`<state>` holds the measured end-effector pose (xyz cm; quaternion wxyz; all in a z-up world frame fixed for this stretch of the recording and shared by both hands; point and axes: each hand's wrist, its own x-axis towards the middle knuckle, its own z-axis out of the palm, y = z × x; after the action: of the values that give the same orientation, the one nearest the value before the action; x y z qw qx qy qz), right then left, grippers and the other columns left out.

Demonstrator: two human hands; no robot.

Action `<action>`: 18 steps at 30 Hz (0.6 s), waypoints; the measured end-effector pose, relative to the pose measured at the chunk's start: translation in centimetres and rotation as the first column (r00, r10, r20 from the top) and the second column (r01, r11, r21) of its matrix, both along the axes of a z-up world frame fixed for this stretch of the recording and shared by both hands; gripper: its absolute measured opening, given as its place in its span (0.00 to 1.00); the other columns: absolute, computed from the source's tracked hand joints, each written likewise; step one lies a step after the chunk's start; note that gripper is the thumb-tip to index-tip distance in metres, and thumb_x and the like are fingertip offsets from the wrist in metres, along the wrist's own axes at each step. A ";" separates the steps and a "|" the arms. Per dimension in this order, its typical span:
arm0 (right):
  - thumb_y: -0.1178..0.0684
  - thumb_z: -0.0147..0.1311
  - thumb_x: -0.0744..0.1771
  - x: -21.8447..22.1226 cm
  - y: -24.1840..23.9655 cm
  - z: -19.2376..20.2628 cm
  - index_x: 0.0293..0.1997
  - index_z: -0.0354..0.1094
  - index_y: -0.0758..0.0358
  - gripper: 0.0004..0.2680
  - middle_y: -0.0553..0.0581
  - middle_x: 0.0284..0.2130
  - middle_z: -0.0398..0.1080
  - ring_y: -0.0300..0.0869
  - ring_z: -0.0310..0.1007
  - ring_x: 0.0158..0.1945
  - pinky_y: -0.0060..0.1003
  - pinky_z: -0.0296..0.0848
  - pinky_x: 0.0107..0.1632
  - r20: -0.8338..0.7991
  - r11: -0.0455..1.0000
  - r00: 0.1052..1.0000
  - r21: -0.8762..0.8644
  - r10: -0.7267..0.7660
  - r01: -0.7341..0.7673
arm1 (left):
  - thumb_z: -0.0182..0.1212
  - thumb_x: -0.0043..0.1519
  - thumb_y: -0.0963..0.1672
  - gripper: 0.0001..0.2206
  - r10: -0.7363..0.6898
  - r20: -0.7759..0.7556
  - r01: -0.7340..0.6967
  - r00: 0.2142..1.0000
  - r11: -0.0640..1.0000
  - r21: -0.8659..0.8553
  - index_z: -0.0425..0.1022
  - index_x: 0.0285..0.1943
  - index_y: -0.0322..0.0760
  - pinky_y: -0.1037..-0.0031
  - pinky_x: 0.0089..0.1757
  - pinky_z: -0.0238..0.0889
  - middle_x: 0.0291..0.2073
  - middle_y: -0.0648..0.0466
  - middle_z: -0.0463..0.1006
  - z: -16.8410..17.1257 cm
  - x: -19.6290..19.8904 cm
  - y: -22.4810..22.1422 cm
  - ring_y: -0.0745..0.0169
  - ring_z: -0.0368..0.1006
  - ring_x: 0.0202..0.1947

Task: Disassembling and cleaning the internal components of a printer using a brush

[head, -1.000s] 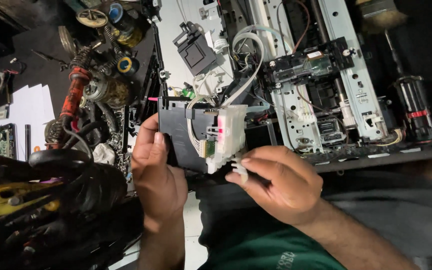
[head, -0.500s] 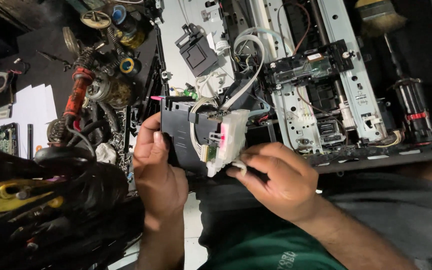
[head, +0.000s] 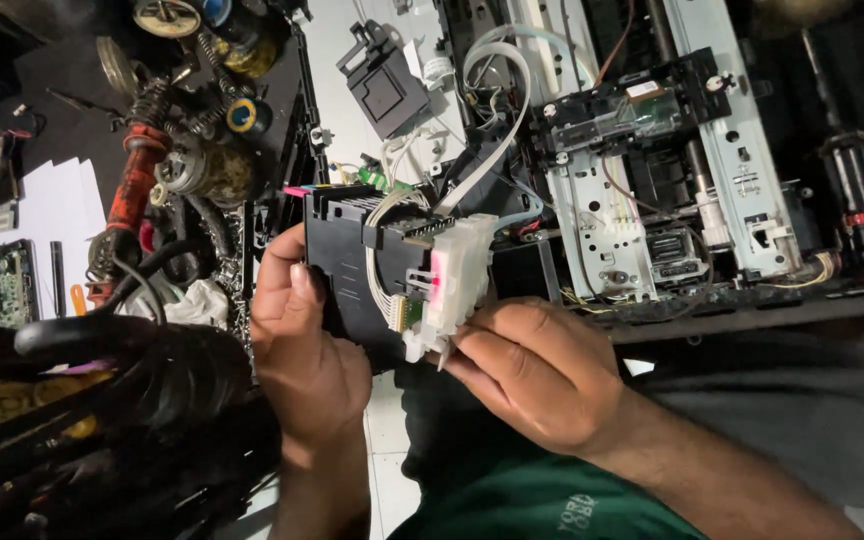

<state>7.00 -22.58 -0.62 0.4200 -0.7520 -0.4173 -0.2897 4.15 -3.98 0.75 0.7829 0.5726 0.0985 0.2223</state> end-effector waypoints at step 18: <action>0.63 0.68 0.65 -0.1 0.6 -0.2 0.40 0.73 0.76 0.07 0.66 0.36 0.73 0.51 0.79 0.38 0.41 0.83 0.42 -0.044 0.997 0.998 0.069 0.043 -0.040 | 0.54 0.69 0.43 0.13 -0.021 0.040 0.026 0.999 0.991 -0.132 0.69 0.59 0.26 0.74 0.43 0.76 0.43 0.45 0.81 -0.2 0.0 0.3 0.55 0.79 0.43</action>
<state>6.92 -22.01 -0.83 0.4608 -0.7349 -0.4128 -0.2778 4.17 -3.69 0.52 0.8236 0.5160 0.0910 0.2170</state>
